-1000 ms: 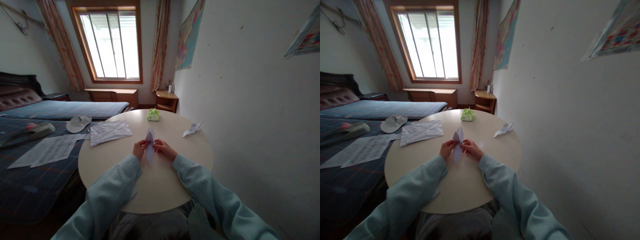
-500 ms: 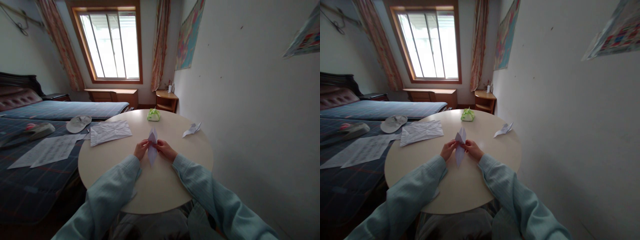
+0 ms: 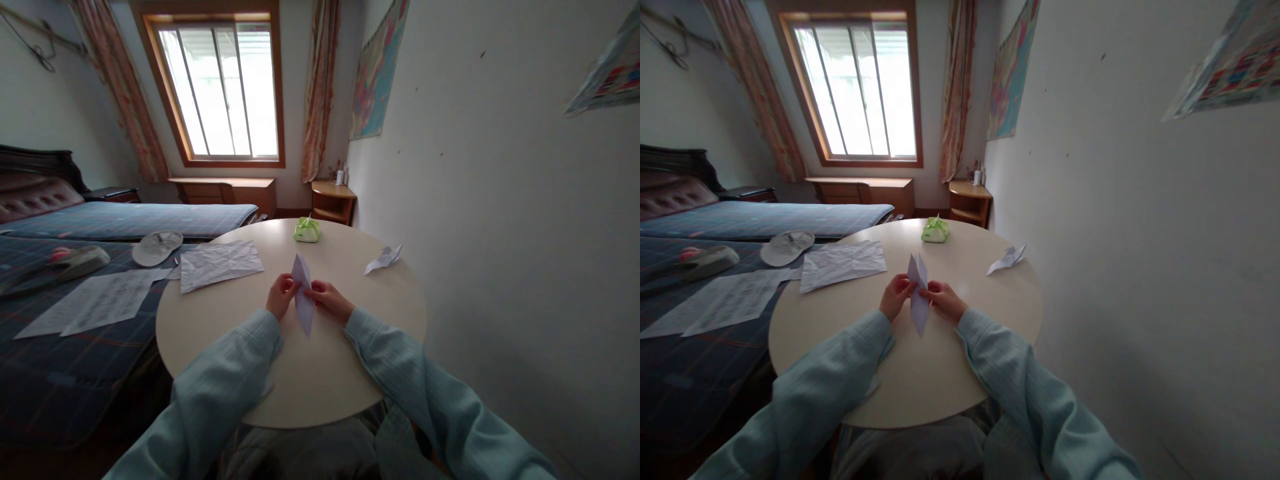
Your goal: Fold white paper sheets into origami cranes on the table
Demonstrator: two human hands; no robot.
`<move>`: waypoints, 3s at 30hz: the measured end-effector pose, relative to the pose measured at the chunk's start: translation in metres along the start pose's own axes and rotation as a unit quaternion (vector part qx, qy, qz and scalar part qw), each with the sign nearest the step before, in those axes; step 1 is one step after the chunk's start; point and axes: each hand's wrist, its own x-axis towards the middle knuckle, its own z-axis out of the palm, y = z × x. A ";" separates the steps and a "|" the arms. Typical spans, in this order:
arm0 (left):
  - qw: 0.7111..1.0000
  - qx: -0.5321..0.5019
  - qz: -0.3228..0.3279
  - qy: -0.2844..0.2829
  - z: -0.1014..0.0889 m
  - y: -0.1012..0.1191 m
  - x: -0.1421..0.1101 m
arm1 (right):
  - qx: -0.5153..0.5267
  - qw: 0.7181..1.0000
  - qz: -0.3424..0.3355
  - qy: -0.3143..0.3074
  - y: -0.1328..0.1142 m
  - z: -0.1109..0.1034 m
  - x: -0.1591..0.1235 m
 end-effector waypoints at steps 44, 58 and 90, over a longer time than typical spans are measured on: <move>0.898 0.323 0.295 0.047 0.002 0.022 -0.018 | -0.018 0.990 -0.082 0.111 -0.026 0.002 -0.011; 0.903 0.313 0.283 0.076 0.002 0.019 -0.019 | 0.000 0.992 -0.095 0.088 -0.026 0.002 -0.010; 0.982 0.156 -0.001 -0.104 0.009 0.002 -0.012 | 0.072 0.990 -0.060 0.102 -0.019 -0.001 -0.006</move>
